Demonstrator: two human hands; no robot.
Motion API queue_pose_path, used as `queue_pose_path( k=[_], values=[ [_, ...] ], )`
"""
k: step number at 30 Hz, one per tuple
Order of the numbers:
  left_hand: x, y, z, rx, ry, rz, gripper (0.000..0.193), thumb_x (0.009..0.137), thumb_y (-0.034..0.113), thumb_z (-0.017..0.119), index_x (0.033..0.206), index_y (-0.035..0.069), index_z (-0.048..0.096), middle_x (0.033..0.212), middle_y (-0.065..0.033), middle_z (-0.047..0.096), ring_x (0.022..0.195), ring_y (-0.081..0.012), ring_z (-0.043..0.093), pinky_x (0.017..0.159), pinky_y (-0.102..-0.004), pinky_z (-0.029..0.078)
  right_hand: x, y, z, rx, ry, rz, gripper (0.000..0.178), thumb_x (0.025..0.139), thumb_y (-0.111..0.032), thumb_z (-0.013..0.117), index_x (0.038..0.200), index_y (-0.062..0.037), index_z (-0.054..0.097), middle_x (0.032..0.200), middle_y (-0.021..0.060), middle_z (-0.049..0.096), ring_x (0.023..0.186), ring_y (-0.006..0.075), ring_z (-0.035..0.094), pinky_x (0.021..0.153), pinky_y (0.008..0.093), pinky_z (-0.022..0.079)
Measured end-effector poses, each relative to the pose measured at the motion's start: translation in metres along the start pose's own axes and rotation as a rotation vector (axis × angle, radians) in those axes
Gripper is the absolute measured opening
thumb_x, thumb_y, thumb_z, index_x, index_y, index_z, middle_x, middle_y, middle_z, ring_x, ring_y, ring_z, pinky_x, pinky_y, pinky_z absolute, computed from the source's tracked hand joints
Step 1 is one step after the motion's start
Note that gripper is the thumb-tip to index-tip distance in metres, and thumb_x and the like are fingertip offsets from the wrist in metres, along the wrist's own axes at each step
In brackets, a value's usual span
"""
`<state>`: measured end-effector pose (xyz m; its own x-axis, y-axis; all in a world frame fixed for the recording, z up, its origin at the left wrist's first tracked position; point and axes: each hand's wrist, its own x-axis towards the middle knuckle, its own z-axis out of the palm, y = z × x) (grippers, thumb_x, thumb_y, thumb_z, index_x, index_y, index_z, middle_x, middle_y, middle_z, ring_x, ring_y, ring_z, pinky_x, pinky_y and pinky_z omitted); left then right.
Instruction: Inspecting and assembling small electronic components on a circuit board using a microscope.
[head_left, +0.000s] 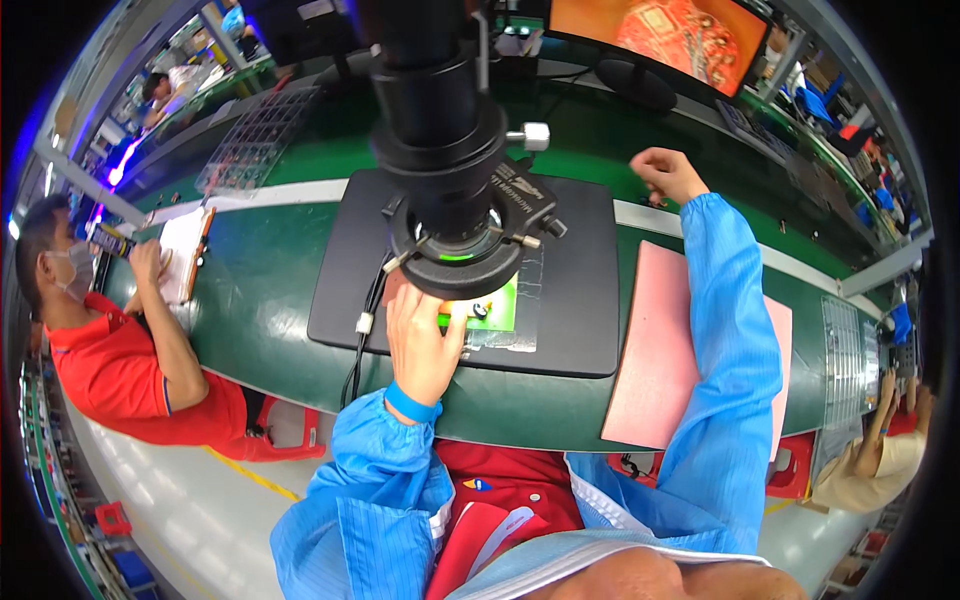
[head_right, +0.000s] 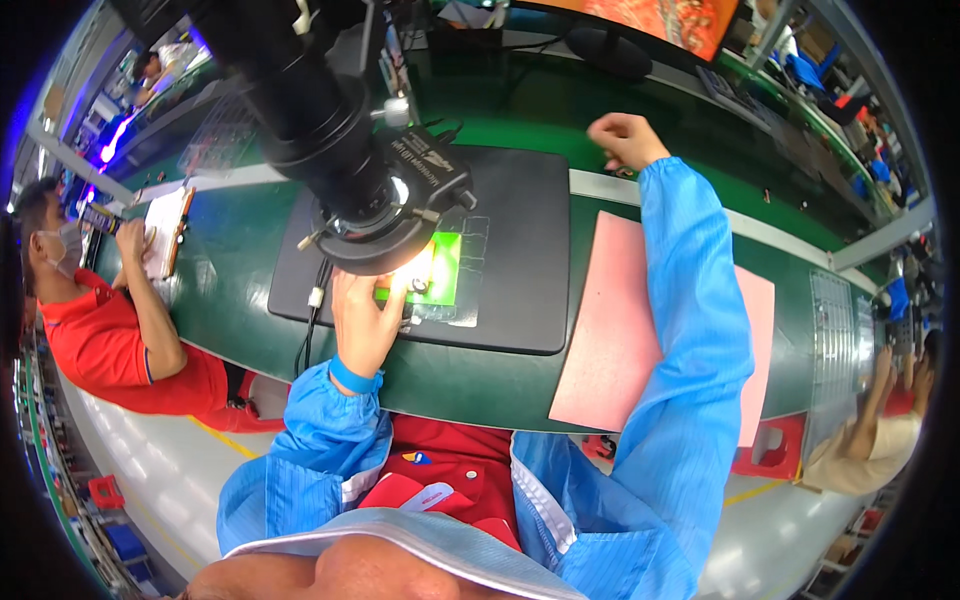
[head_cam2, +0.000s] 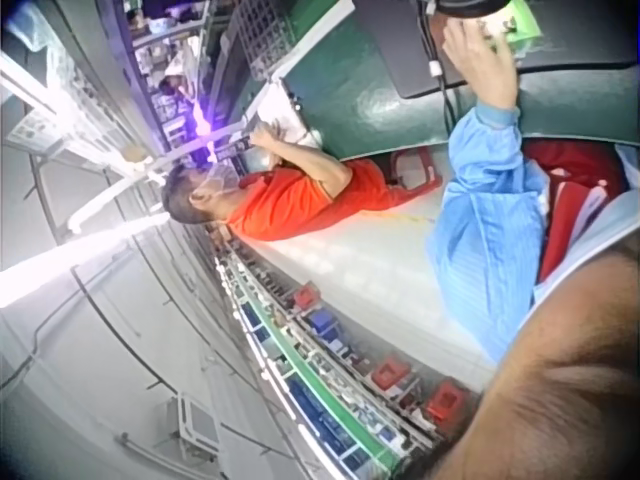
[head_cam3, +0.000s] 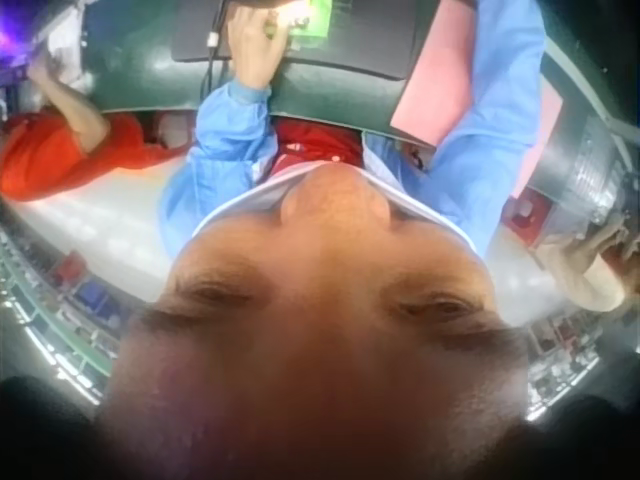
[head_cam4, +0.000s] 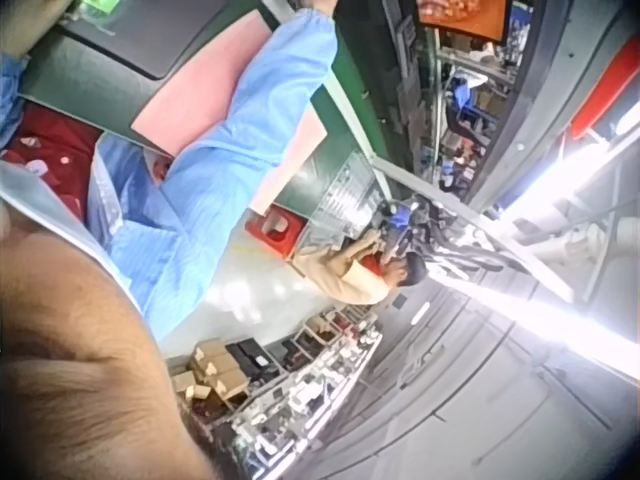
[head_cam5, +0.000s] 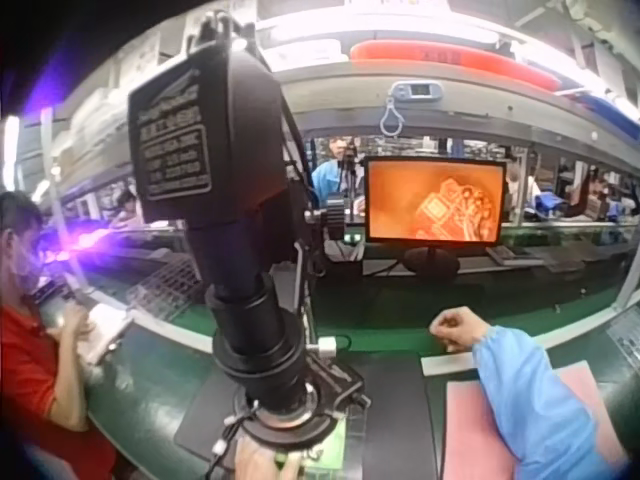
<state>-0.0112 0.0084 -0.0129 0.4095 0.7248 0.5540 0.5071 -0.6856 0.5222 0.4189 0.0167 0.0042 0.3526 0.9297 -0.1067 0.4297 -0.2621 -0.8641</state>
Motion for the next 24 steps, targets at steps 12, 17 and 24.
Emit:
queue_pose_path(
  k=[12, 17, 24],
  values=[
    [0.063, -0.153, -0.107, 0.418, 0.029, -0.078, 0.006, 0.085, 0.006, 0.062, 0.090, 0.004, 0.060, 0.083, -0.0122, 0.061, 0.075, -0.0267, 0.061, 0.070, -0.0370, 0.049, -0.068, -0.078, 0.117, 0.296, -0.540, -0.257, 0.022, 0.088, -0.023, 0.066, 0.103, -0.0061, 0.066, 0.086, 0.0003, 0.067, 0.081, 0.0073, 0.061, 0.067, 0.0235, 0.048],
    [0.045, -0.074, -0.069, 0.297, 0.032, 0.044, 0.012, 0.082, 0.005, 0.064, 0.094, 0.003, 0.062, 0.086, -0.0124, 0.062, 0.081, -0.0317, 0.061, 0.072, -0.0395, 0.049, -0.066, -0.060, 0.127, 0.360, -0.600, -0.343, 0.029, 0.085, -0.007, 0.069, 0.112, 0.0000, 0.060, 0.104, 0.0064, 0.066, 0.093, 0.0115, 0.063, 0.081, 0.0261, 0.051],
    [0.009, 0.029, 0.007, -0.357, -0.040, 0.023, 0.021, 0.079, 0.005, 0.072, 0.098, -0.001, 0.066, 0.082, -0.0133, 0.067, 0.071, -0.0248, 0.065, 0.065, -0.0334, 0.050, -0.100, -0.088, 0.153, 0.531, -0.574, -0.275, 0.024, 0.080, -0.002, 0.072, 0.101, 0.0047, 0.061, 0.092, 0.0103, 0.066, 0.087, 0.0148, 0.066, 0.081, 0.0273, 0.053]
  ],
)
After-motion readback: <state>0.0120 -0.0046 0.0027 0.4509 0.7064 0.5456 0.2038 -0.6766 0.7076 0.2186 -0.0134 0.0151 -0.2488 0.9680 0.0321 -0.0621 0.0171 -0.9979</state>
